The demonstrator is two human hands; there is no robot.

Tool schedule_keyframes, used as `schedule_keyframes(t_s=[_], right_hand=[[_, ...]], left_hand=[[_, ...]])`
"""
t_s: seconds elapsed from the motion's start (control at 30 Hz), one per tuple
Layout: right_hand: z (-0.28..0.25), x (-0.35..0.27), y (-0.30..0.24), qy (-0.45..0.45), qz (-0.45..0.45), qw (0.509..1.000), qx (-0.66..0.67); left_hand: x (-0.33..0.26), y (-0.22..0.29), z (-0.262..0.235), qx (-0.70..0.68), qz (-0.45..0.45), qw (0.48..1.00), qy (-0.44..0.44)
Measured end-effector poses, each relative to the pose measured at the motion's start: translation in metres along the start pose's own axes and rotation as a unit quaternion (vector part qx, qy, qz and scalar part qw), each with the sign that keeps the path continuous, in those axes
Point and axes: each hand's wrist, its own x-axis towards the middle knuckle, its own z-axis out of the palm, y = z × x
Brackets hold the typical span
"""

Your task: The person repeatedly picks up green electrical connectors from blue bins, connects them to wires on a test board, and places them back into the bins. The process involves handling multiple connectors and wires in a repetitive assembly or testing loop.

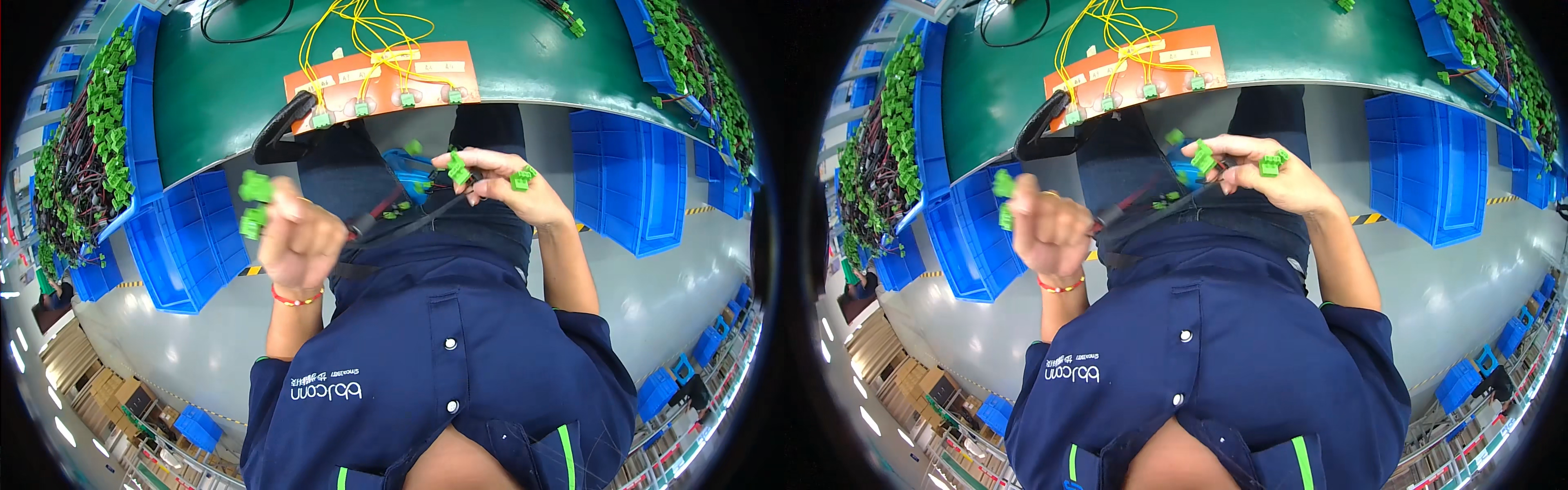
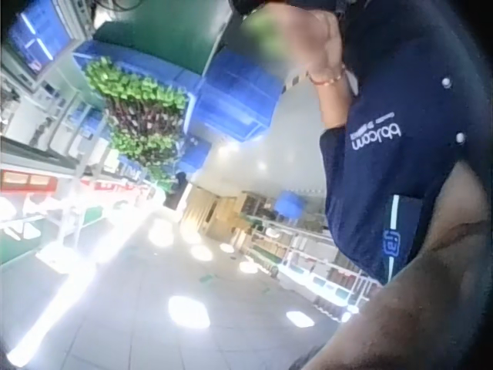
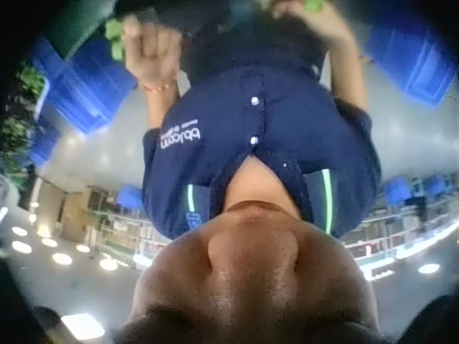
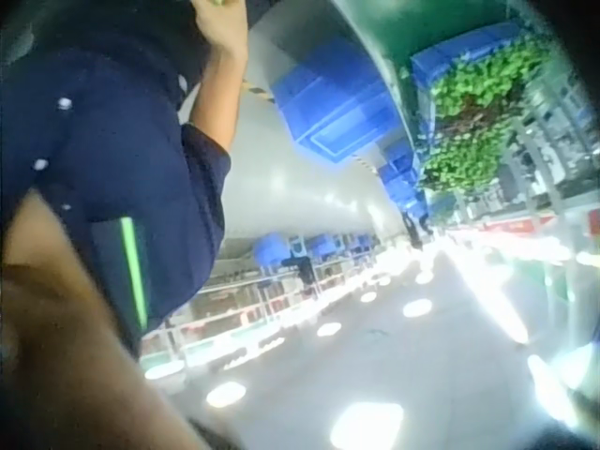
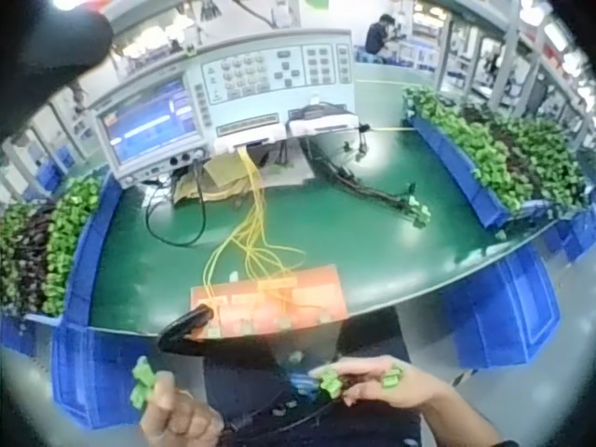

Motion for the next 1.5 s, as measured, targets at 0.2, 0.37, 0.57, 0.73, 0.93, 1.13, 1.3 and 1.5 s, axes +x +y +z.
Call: schedule_keyframes(t_s=[0.2, 0.37, 0.57, 0.73, 0.93, 1.13, 1.3, 1.5], right_hand=[[0.012, 0.006, 0.008, -0.040, 0.050, 0.995, -0.075], [0.009, 0.015, 0.015, 0.011, 0.033, 0.987, -0.154], [0.012, 0.019, -0.001, 0.083, -0.010, 0.991, -0.103], [0.058, 0.030, -0.019, 0.065, -0.034, 0.993, -0.088], [0.080, 0.053, -0.002, 0.075, -0.110, 0.984, -0.117], [0.071, 0.068, 0.004, 0.063, -0.082, 0.994, -0.034], [0.079, 0.078, 0.009, 0.005, -0.023, 0.998, 0.052], [0.087, 0.088, 0.012, 0.028, -0.029, 0.993, 0.114]], left_hand=[[0.023, 0.027, 0.016, -0.281, 0.093, 0.951, -0.092], [0.018, 0.043, 0.021, -0.319, 0.088, 0.929, -0.165], [0.004, 0.034, 0.007, 0.214, -0.005, 0.976, 0.039], [0.020, -0.022, 0.018, 0.301, -0.153, 0.928, 0.157], [0.021, -0.043, 0.006, 0.350, -0.038, 0.916, 0.194], [0.023, -0.036, -0.004, 0.247, 0.007, 0.938, 0.244], [0.022, -0.029, -0.019, 0.269, 0.019, 0.921, 0.282], [0.023, -0.033, -0.020, 0.274, 0.053, 0.913, 0.298]])
